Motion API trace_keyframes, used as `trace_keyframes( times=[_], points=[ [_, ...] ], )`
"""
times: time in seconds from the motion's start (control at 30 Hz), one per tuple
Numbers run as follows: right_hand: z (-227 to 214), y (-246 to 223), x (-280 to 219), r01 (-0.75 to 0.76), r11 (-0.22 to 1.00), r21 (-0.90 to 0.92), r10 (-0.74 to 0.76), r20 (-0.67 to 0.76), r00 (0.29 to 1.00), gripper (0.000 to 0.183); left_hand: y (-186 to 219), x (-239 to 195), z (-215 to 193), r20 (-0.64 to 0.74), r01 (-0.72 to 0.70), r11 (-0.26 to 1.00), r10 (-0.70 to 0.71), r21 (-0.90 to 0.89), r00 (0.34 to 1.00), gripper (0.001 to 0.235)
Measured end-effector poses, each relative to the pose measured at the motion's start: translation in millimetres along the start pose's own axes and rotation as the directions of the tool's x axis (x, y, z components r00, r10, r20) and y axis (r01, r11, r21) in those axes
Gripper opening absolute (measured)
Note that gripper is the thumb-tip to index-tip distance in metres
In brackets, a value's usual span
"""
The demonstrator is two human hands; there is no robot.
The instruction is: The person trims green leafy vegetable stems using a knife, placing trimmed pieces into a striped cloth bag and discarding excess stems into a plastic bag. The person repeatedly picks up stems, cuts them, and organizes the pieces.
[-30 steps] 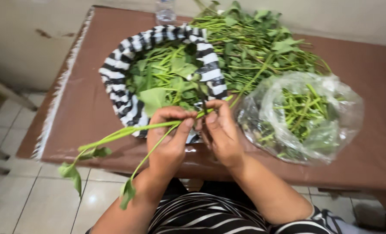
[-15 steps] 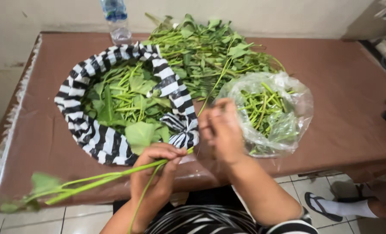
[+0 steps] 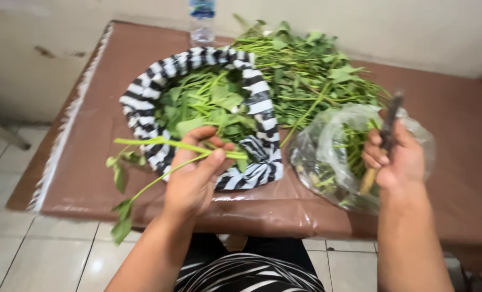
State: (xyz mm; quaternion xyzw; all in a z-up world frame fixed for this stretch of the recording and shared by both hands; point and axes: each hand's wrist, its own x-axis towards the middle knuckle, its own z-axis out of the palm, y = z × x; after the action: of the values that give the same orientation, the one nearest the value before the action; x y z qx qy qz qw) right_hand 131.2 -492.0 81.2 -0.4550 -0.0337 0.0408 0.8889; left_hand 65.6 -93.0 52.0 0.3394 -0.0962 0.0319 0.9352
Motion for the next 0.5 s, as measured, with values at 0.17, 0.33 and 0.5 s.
trace_keyframes(
  times=[0.17, 0.33, 0.5],
  points=[
    [66.1, 38.4, -24.3, -0.021, 0.988, -0.156, 0.028, 0.043, 0.999, 0.049, 4.7, 3.8, 3.6, 0.100, 0.023, 0.998, -0.029, 0.067, 0.995, 0.046],
    [140.6, 89.5, -22.9, 0.018, 0.848, -0.529, 0.109, 0.206, 0.972, 0.037, 19.3, 2.3, -1.8, 0.200, -0.018, 0.910, -0.071, 0.414, 0.977, 0.046],
    [182.3, 103.5, -7.9, 0.149, 0.920, -0.363, 0.093, 0.571, 0.815, 0.069, 29.1, -0.4, -16.5, 0.334, 0.090, 0.966, -0.170, 0.242, 0.927, 0.017]
  ],
)
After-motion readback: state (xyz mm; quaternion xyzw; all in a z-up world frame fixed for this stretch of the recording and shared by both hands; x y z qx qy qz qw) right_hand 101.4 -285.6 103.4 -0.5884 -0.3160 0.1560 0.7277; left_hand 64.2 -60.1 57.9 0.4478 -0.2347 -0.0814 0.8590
